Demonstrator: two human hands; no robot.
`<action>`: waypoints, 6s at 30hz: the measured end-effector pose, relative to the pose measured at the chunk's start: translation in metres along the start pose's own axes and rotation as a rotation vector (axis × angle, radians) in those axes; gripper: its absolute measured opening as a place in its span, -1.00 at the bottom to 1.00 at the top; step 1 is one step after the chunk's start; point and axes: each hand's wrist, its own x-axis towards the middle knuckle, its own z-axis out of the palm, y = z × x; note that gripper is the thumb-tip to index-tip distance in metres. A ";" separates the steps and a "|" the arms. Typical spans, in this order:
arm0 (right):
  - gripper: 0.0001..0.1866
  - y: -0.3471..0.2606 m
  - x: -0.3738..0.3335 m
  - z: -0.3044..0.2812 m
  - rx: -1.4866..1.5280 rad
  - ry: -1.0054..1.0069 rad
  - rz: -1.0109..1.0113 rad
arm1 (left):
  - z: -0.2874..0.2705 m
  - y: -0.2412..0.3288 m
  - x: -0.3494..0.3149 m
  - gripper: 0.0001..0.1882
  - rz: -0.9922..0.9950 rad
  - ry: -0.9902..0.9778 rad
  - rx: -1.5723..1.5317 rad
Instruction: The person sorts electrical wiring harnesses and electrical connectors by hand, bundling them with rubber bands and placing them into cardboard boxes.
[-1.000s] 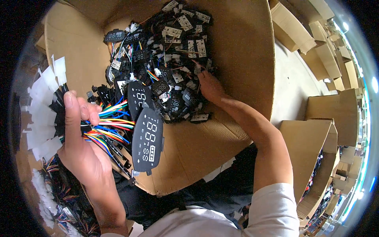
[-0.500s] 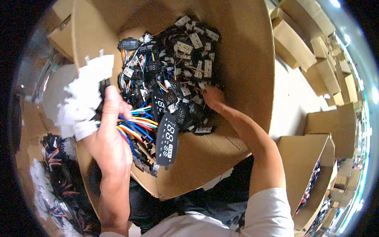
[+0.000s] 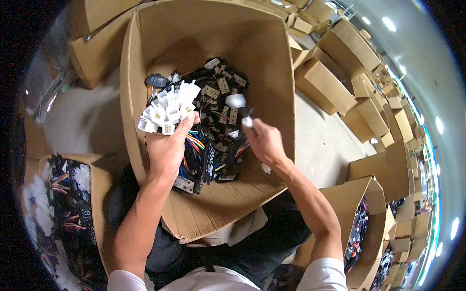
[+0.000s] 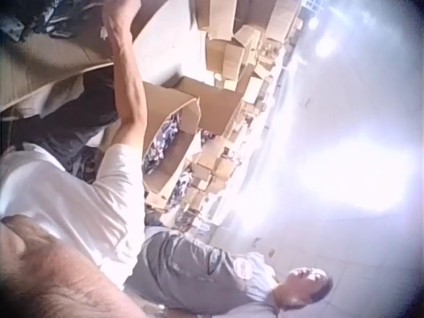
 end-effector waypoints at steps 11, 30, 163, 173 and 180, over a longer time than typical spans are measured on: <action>-0.91 -0.079 -0.025 0.001 0.075 0.060 -0.374 | 0.018 -0.013 -0.005 -0.74 0.062 -0.317 -0.097; -0.71 -0.057 -0.028 -0.041 -0.070 0.301 -0.043 | 0.016 -0.016 -0.013 -0.75 0.185 -0.389 0.212; -0.83 -0.047 0.074 -0.021 0.786 0.209 0.077 | 0.001 0.036 -0.027 -0.77 -0.057 -0.190 -0.018; -0.83 -0.057 0.000 -0.052 0.380 0.286 0.121 | -0.004 0.003 -0.012 -0.67 0.077 -0.075 0.106; -0.82 -0.110 -0.020 -0.014 0.573 0.210 0.106 | 0.017 -0.015 -0.029 -0.74 0.036 -0.186 0.069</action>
